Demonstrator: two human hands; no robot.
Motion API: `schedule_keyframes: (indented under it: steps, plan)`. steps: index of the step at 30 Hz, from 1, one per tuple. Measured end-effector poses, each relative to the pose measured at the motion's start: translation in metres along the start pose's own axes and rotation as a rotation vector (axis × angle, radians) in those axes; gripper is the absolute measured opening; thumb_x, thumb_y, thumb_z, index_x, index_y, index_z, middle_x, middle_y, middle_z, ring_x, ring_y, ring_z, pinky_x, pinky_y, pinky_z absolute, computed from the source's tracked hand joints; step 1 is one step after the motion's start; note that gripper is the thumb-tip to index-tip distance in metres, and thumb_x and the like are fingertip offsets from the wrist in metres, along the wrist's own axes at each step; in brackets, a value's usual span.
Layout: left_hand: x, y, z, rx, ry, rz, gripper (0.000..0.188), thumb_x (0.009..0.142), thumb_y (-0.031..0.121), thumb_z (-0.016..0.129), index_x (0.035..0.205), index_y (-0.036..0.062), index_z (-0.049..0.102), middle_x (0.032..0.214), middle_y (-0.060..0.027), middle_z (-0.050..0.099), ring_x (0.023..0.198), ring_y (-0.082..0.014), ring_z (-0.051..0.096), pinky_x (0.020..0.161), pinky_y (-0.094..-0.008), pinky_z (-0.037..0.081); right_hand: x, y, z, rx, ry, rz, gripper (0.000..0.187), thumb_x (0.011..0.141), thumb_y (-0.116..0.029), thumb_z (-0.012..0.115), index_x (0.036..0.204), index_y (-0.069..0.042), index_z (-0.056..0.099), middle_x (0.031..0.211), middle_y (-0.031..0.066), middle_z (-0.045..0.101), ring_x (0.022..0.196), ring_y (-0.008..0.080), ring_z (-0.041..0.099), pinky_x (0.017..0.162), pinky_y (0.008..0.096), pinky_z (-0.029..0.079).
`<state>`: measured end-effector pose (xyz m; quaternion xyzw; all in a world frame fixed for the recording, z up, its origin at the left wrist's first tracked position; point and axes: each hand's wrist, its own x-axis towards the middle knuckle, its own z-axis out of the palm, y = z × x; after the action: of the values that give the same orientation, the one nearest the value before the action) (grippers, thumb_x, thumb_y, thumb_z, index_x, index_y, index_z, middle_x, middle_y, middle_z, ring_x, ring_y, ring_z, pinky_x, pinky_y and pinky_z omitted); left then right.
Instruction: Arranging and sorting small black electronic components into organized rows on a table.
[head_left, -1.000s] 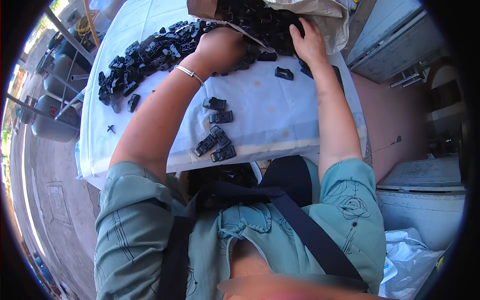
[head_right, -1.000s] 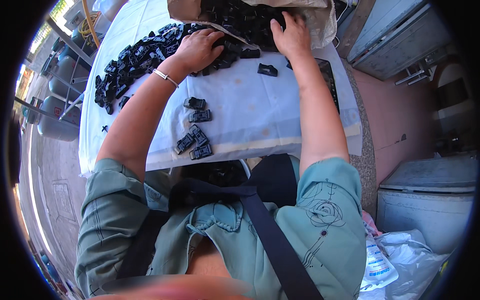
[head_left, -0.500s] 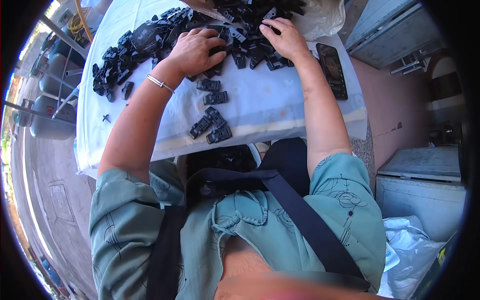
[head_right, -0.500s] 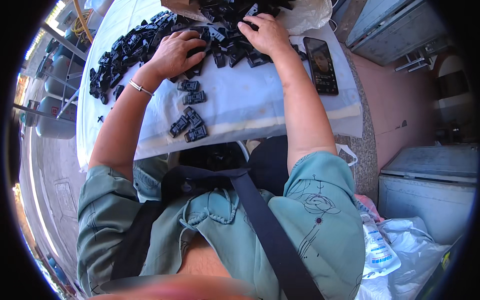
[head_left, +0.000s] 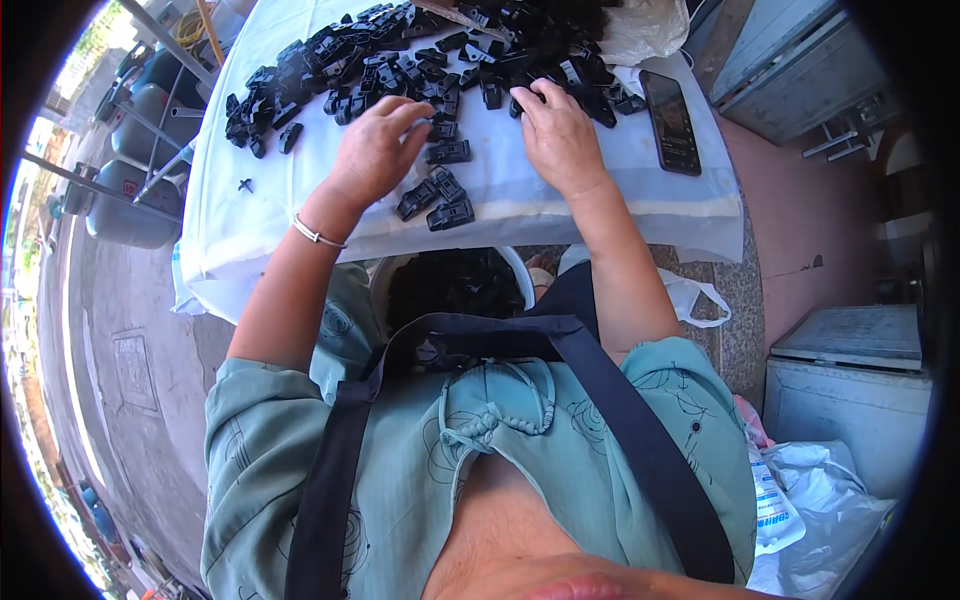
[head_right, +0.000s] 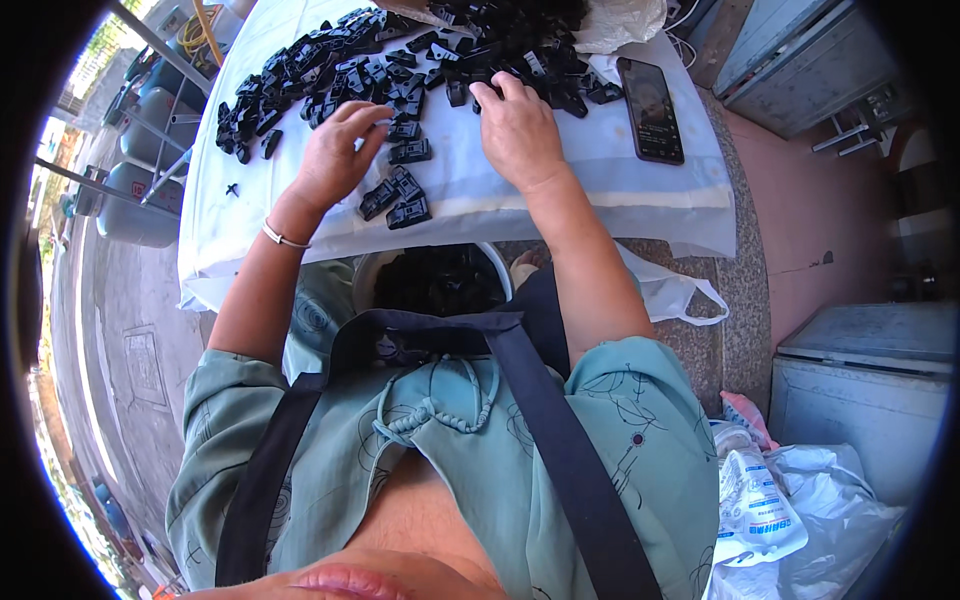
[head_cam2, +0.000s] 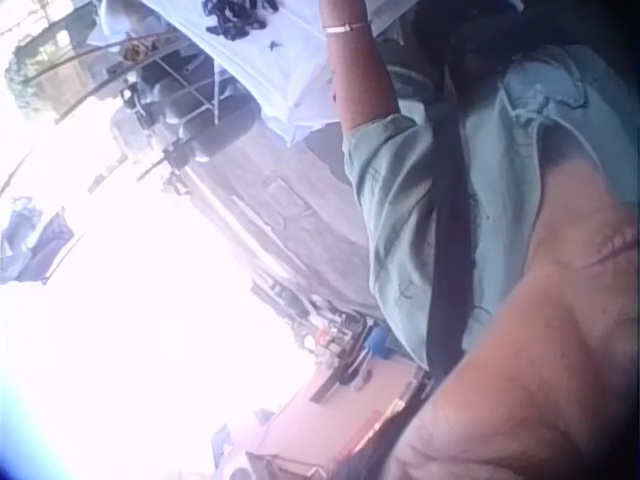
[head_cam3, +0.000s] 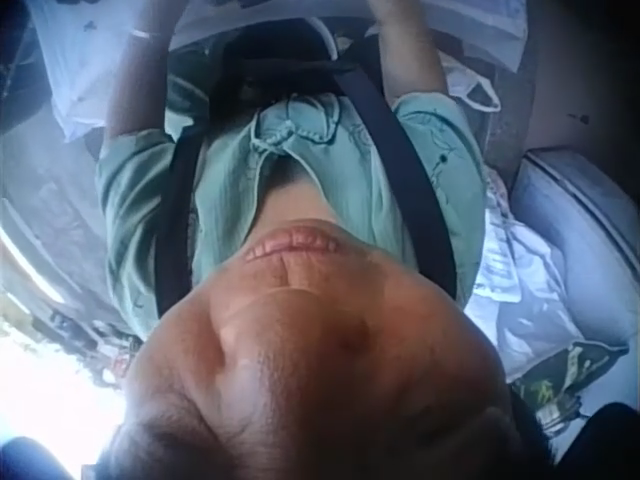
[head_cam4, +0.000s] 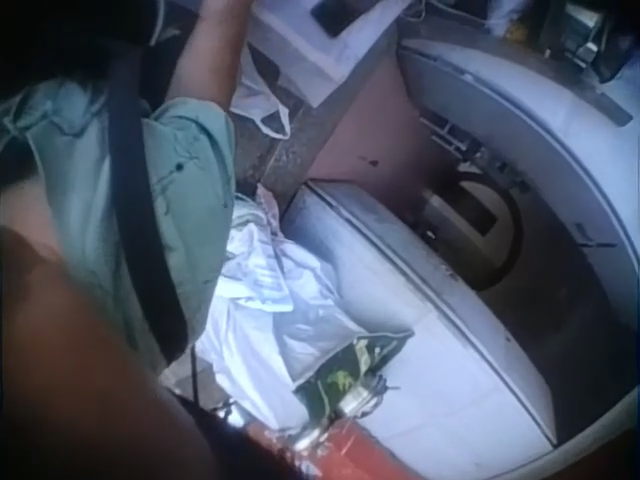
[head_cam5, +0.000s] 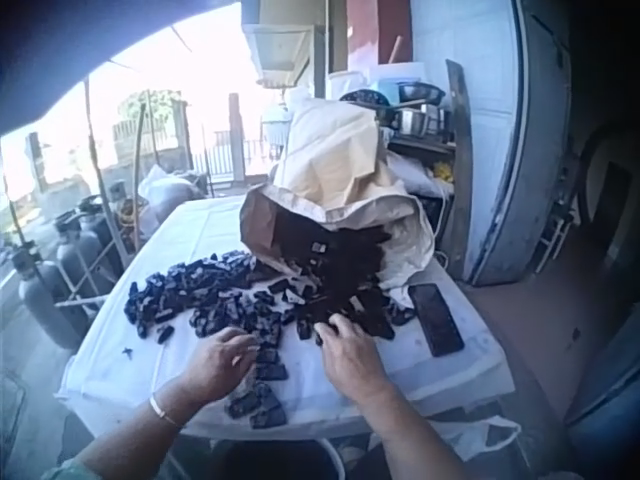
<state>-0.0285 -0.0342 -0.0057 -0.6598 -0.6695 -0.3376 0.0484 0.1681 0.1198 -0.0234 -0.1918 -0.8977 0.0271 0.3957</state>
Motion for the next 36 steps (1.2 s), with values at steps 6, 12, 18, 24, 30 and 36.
schedule_keyframes:
  steps: [6,12,18,24,30,36]
  plan:
    - [-0.018,0.015,0.014,-0.020,-0.023,-0.062,0.024,0.085,0.027,0.065,0.103,0.0108,0.067,0.104,-0.0142,0.061,0.089,-0.0330,0.062,0.077,-0.0394,0.052,-0.005,-0.016,-0.002,-0.110,-0.163,0.052,0.024,0.084,-0.013,0.062,0.105,-0.004,0.063,0.105,0.0146,0.058,0.081,0.0334,0.061,0.073,0.0395,0.051]
    - [-0.034,0.024,-0.008,-0.274,-0.138,-0.170,0.021,0.085,0.020,0.064,0.104,0.0105,0.065,0.099,-0.0140,0.061,0.081,-0.0309,0.063,0.071,-0.0377,0.053,-0.028,-0.021,-0.024,0.074,-0.186,0.202,0.021,0.086,-0.010,0.059,0.105,-0.003,0.062,0.099,0.0151,0.057,0.082,0.0344,0.061,0.073,0.0407,0.051]
    - [-0.012,-0.038,-0.003,0.347,0.060,-0.001,0.038,0.082,0.008,0.063,0.120,0.0119,0.058,0.111,-0.0137,0.059,0.094,-0.0308,0.062,0.081,-0.0377,0.051,-0.029,-0.009,-0.031,0.050,-0.175,-0.016,0.029,0.084,-0.005,0.055,0.113,-0.007,0.062,0.110,0.0154,0.059,0.093,0.0331,0.061,0.081,0.0372,0.051]
    - [-0.020,-0.010,0.008,0.140,-0.048,-0.157,0.032,0.081,0.013,0.066,0.112,0.0110,0.063,0.115,-0.0142,0.057,0.101,-0.0331,0.059,0.086,-0.0392,0.050,-0.030,-0.003,-0.030,0.117,-0.339,0.012,0.033,0.081,-0.010,0.060,0.115,-0.009,0.061,0.110,0.0104,0.059,0.092,0.0337,0.061,0.082,0.0405,0.050]
    - [-0.019,0.012,0.011,0.118,0.039,-0.177,0.030,0.081,0.031,0.068,0.103,0.0106,0.068,0.108,-0.0144,0.060,0.094,-0.0304,0.061,0.083,-0.0378,0.050,-0.014,0.020,-0.029,0.063,0.146,0.455,0.031,0.085,-0.019,0.064,0.112,-0.004,0.060,0.101,0.0153,0.064,0.089,0.0258,0.064,0.076,0.0340,0.050]
    - [-0.013,0.018,0.023,0.061,0.001,-0.234,0.020,0.079,0.018,0.065,0.098,0.0110,0.069,0.110,-0.0120,0.060,0.097,-0.0305,0.062,0.086,-0.0378,0.050,-0.003,0.025,0.016,-0.010,0.065,0.209,0.033,0.084,-0.019,0.065,0.114,-0.007,0.060,0.104,0.0157,0.065,0.082,0.0279,0.066,0.075,0.0351,0.052]
